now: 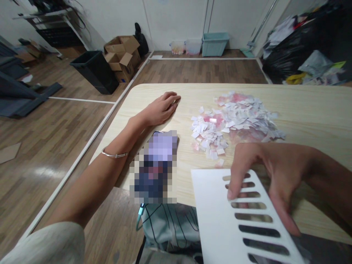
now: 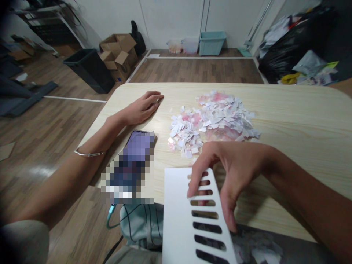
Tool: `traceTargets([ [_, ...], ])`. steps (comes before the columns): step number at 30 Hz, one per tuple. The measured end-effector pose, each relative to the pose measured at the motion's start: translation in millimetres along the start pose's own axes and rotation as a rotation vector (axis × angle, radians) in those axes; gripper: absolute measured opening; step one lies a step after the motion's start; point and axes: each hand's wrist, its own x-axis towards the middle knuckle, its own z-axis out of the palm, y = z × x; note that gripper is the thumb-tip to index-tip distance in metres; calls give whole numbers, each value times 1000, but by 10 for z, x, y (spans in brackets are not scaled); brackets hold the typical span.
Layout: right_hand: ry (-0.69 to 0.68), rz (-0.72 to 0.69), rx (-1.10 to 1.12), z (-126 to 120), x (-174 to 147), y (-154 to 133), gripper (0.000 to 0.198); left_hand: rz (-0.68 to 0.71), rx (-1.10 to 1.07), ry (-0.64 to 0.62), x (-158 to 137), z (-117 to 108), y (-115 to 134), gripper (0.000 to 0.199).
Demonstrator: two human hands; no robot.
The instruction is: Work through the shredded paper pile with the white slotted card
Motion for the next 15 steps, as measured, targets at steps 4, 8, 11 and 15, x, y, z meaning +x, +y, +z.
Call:
traceTargets([
  [4,21,-76,-2,4,9,7,81,-11,-11,-2,-1,-5,15,58],
  [8,32,-107,-36,35,19,-8,83,-12,-14,-1,0,-3,15,57],
  [11,69,-84,-62,92,34,-51,88,-10,-4,0,2,2,9,57],
  [15,128,-65,-94,140,56,-77,91,-7,-2,5,1,7,-7,57],
])
